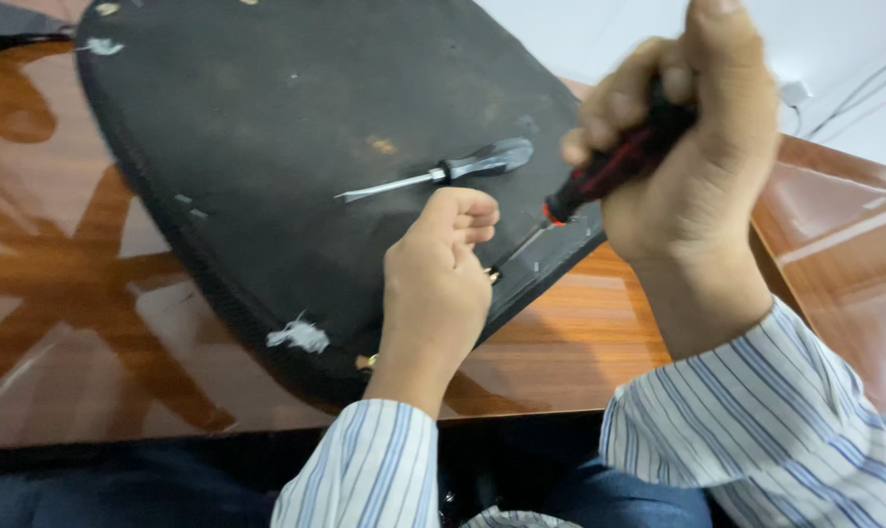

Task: The person uses a screwdriver to tighten screws along the edge of a black chair seat placed on a wooden table. They switch between two screwdrivers and continue fastening screws around the perimeter.

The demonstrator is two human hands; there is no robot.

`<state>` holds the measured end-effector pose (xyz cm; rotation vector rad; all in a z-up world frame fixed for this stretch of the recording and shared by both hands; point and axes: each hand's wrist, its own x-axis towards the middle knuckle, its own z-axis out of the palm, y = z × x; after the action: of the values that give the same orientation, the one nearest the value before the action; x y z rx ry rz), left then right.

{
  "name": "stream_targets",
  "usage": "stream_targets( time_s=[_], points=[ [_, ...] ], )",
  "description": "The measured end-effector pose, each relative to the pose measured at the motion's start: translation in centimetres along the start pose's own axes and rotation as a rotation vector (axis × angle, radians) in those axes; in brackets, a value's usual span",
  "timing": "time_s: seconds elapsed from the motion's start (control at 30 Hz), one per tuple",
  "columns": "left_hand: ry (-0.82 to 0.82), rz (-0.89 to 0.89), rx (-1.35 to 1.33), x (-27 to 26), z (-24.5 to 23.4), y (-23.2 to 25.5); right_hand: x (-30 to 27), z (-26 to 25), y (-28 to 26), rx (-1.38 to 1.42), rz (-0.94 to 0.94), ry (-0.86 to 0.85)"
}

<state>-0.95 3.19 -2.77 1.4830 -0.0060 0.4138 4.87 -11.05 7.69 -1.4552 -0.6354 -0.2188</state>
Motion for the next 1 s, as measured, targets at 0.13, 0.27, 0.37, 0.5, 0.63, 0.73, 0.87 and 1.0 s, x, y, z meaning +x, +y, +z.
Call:
stream_targets(
  time_s=[0.13, 0.27, 0.37, 0.5, 0.63, 0.73, 0.87, 1.0],
  points=[
    [0.015, -0.016, 0.099, 0.0, -0.5, 1.1, 0.7, -1.1, 0.3, 0.069, 0.086, -0.160],
    [-0.037, 0.171, 0.449, -2.1, -3.1, 2.3, 0.8, -2.8, 1.3, 0.147, 0.058, -0.250],
    [-0.068, 0.131, 0.887, -4.8, -5.7, 2.6, -0.2, -3.9, 1.7, 0.012, -0.031, -0.242],
    [-0.018, 0.051, 1.026, -6.6, -6.9, 2.5, -2.1, -4.8, 1.5, -0.120, -0.040, -0.182],
    [0.040, 0.007, 0.940, -7.3, -7.0, 2.4, -4.2, -4.9, 0.4, -0.198, 0.032, -0.030],
    [0.071, 0.002, 0.929, -8.0, -6.9, 2.1, -5.9, -3.7, -1.3, -0.262, 0.001, -0.012],
    [0.112, 0.063, 0.921, -8.6, -6.6, 1.3, -9.0, -1.4, -3.2, -0.176, -0.017, 0.070],
    [0.127, 0.100, 0.917, -9.1, -6.3, 0.8, -10.3, 0.5, -4.2, -0.078, -0.038, 0.027]
  ],
)
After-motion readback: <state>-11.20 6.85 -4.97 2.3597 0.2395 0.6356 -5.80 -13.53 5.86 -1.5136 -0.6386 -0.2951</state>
